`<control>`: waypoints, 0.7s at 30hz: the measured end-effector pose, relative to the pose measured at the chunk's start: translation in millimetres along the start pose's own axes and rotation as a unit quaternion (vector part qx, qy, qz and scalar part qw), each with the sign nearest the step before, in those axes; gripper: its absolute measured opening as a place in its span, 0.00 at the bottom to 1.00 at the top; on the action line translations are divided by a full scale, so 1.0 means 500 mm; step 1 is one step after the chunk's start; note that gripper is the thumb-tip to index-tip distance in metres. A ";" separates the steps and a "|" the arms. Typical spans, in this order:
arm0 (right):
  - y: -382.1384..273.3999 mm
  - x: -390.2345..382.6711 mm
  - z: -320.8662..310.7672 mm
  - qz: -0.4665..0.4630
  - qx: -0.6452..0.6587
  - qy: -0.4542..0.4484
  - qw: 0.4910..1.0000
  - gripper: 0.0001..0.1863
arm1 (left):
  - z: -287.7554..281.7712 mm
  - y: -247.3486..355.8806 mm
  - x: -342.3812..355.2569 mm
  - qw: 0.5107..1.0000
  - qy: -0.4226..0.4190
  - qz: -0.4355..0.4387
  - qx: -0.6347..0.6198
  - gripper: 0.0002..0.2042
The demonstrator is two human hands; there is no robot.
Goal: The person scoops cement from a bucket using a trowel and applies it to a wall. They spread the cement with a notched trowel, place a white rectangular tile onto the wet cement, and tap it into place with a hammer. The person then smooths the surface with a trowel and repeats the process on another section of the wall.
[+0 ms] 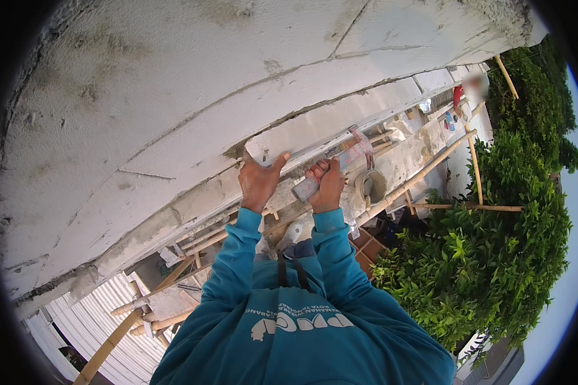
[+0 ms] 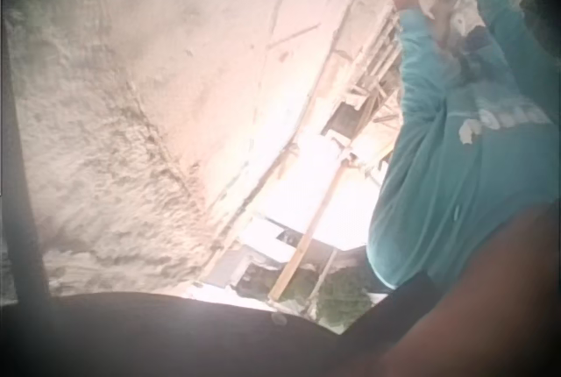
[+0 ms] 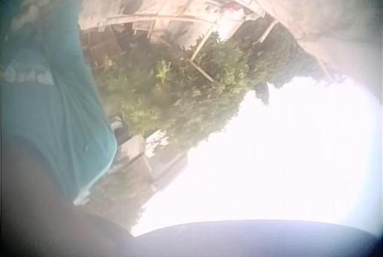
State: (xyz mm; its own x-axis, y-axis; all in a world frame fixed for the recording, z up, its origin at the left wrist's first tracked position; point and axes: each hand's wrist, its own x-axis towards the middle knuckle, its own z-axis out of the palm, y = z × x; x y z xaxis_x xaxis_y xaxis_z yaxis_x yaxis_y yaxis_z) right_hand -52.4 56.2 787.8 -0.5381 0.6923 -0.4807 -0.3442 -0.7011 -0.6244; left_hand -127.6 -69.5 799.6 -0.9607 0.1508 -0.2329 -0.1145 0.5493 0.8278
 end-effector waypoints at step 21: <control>-0.038 0.053 0.019 -0.096 0.156 0.116 0.976 0.10 | 0.013 -0.024 0.013 0.998 0.029 0.044 0.025 0.48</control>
State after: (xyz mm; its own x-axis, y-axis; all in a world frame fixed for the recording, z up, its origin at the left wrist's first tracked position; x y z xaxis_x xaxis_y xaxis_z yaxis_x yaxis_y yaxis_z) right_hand -67.1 86.2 792.7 -0.2642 0.8106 -0.5226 -0.6582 -0.5476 -0.5166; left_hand -130.7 -69.9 785.1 -0.9799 0.1525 -0.1288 -0.0175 0.5768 0.8167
